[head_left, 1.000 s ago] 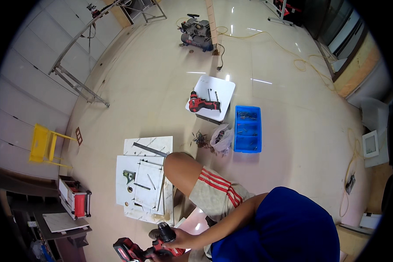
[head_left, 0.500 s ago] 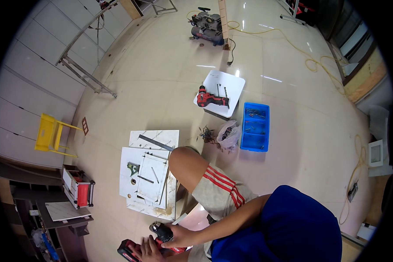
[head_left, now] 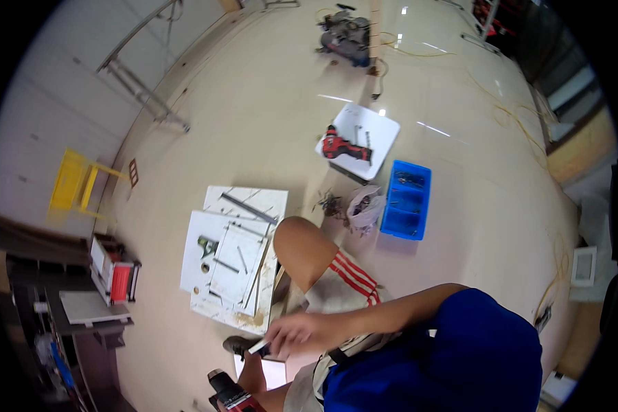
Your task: The person sits on the floor and uses a cordless drill to make holes in a small white rectangular board. They swap drill bits between attempts and continue drilling at different spots on the board.
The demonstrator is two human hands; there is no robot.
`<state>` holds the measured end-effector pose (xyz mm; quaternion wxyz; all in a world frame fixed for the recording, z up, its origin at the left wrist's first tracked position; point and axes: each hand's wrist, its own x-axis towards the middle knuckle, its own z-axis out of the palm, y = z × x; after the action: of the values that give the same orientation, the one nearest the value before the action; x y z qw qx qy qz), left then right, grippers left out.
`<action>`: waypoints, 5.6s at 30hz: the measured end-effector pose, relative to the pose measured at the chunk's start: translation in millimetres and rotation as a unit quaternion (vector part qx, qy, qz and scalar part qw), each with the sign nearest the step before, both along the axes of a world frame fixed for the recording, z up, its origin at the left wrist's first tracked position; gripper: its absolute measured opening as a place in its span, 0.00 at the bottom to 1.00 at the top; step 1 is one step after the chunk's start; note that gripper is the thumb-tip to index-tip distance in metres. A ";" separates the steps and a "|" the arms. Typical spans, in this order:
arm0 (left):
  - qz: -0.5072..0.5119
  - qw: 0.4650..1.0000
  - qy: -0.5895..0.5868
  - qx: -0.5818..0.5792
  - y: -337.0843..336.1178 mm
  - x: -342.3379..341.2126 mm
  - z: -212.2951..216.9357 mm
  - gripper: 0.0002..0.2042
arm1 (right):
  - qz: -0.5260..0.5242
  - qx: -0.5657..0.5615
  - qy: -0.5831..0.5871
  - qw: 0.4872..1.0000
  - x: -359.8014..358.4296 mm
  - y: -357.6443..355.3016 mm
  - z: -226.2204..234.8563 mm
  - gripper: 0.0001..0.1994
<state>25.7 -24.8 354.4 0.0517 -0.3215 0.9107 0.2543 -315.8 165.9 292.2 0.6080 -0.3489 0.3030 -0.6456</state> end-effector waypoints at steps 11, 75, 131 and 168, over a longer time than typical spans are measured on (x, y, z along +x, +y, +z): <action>-0.060 0.997 -0.012 0.046 -2.8 -32.0 36.8 0.30 | -0.467 0.107 0.268 0.836 -43.7 26.9 -62.6 0.11; 0.341 0.898 0.165 0.225 -34.8 -267.1 -115.0 0.24 | -0.683 0.183 0.352 0.613 -447.6 29.3 -159.3 0.08; 0.155 0.875 0.443 0.122 105.4 -42.5 -29.1 0.14 | -0.023 -0.109 0.035 0.993 55.0 -77.3 92.1 0.10; -0.106 0.815 0.569 0.030 92.5 -54.0 -30.6 0.12 | 0.103 -0.166 0.128 0.972 105.8 -24.2 100.7 0.26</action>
<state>-28.3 67.8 323.8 -0.4397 -0.0196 0.7978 0.4120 -210.1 141.8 392.9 0.5607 -0.5539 0.2297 -0.5710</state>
